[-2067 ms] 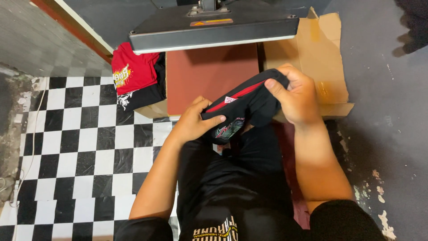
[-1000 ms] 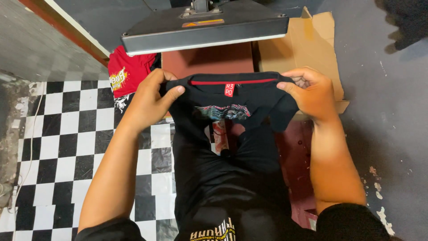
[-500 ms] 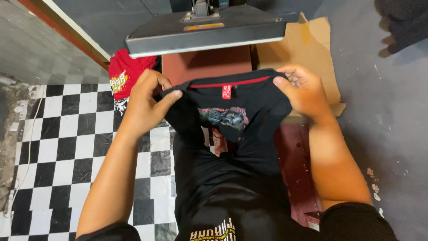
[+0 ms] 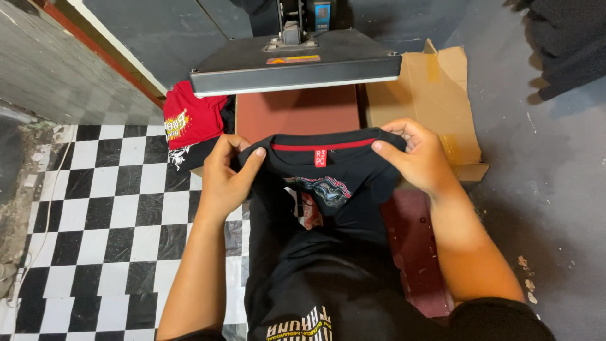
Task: Inspecting printed t-shirts for quality and alignment using a ruler and manual examination
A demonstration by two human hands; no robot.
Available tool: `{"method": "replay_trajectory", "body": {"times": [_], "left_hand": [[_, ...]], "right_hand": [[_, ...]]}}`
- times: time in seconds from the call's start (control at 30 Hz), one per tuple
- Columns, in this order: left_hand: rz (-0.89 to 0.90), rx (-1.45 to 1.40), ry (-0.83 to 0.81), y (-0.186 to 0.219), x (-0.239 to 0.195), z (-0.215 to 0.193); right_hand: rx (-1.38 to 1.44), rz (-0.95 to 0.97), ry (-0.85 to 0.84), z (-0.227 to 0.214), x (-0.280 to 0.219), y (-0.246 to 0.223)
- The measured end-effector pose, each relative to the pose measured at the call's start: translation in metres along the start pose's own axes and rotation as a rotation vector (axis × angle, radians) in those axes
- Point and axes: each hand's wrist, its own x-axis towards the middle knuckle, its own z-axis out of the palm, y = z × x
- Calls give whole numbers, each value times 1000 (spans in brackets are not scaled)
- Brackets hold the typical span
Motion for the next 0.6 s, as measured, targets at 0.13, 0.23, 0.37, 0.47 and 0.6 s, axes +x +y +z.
{"method": "replay_trajectory", "body": {"times": [0.13,0.23,0.37,0.47,0.6], "left_hand": [[28,74,14,15,2,7],[92,139,42,5,4,8],[-100,8,51,-7,-6,18],[-142,-64,39,-8,-3,20],[-171,-191,18,-14,-4,26]], "right_hand": [[-26,-41,-1,0,-7,8],[1,-49,26,1,-2,21],[41,2,43,5,-3,24],[65,26,52,7,0,22],[106,72,84,11,2,28]]}}
